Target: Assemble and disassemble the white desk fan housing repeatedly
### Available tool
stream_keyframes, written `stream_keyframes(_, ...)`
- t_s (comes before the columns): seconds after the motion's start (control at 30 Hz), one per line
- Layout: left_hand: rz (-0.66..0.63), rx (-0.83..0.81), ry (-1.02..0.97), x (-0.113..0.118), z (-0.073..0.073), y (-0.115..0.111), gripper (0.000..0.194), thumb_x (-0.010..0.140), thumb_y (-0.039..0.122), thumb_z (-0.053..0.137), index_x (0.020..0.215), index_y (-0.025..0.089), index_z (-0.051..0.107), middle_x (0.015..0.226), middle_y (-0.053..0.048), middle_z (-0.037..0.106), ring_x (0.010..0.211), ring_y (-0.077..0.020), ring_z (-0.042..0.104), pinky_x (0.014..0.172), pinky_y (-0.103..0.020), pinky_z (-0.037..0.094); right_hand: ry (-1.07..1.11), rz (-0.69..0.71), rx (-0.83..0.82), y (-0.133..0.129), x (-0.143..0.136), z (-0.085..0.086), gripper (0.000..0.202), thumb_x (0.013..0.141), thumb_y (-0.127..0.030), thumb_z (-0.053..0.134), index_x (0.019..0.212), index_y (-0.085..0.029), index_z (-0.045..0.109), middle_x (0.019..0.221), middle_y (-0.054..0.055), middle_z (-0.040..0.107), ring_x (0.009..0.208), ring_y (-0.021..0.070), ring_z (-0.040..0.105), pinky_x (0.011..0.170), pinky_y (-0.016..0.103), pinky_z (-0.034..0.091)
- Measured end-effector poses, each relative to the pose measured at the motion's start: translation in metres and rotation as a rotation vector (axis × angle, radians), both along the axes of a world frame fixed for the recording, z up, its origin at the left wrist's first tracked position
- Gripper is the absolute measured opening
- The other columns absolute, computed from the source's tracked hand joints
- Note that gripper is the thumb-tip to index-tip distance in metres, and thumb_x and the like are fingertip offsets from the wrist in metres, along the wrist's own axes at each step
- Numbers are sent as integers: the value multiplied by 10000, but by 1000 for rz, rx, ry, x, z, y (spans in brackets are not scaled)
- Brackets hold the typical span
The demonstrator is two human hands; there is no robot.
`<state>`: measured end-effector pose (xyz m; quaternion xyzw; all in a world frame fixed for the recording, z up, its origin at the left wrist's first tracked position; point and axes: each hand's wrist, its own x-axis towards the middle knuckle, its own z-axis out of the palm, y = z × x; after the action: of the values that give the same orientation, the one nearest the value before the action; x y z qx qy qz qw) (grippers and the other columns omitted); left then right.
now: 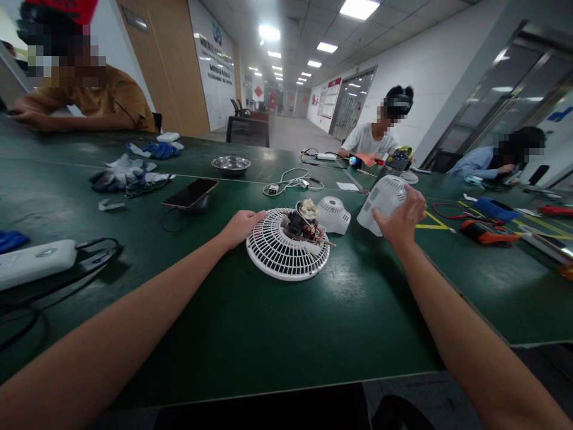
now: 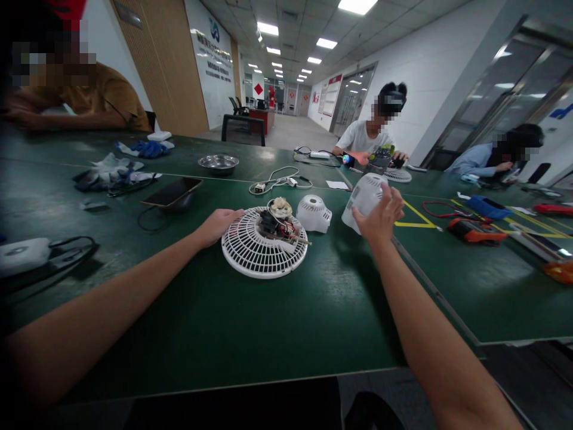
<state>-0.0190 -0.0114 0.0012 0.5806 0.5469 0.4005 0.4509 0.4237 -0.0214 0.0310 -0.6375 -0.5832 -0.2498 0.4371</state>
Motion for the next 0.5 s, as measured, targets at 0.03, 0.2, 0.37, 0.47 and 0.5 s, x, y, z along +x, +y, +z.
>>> stream_keyframes(0.03, -5, -5, -6, 0, 0, 0, 363, 802, 518, 721, 699, 171, 688, 631, -25, 689, 593, -179, 624, 554, -280, 447, -37, 73, 25, -2, -10, 2, 940, 745, -547, 726, 1514, -218, 298, 1511, 206, 380, 1414, 437, 355, 1116, 698, 307)
stream_keyframes(0.2, -59, -65, -133, -1, -5, 6, 291, 833, 431, 689, 812, 143, 724, 729, -48, 732, 642, -174, 662, 624, -291, 501, 14, 474, -248, -6, -61, -10, 819, 799, -528, 709, 1491, -237, 380, 1473, 159, 496, 1328, 367, 504, 1125, 591, 399)
stream_keyframes(0.37, -42, -66, -195, 4, -8, 10, 231, 811, 370, 681, 796, 145, 727, 760, -45, 741, 689, -180, 683, 666, -294, 516, 108, 547, -449, -1, -79, -31, 951, 711, -416, 798, 1519, -217, 338, 1474, 164, 523, 1307, 361, 550, 1139, 589, 397)
stream_keyframes(0.47, -31, -10, -148, 5, -10, 12, 256, 829, 382, 657, 727, 149, 695, 709, -30, 716, 658, -169, 657, 642, -282, 489, 185, 484, -489, 3, -76, -33, 955, 691, -404, 806, 1507, -186, 360, 1310, 155, 632, 1201, 352, 621, 1082, 573, 454)
stream_keyframes(0.5, -34, 5, -139, 5, -11, 12, 265, 835, 387, 651, 725, 149, 691, 705, -29, 714, 657, -167, 652, 641, -281, 483, 199, 474, -516, 5, -75, -32, 939, 681, -413, 814, 1486, -180, 392, 1264, 150, 654, 1169, 349, 636, 1062, 567, 471)
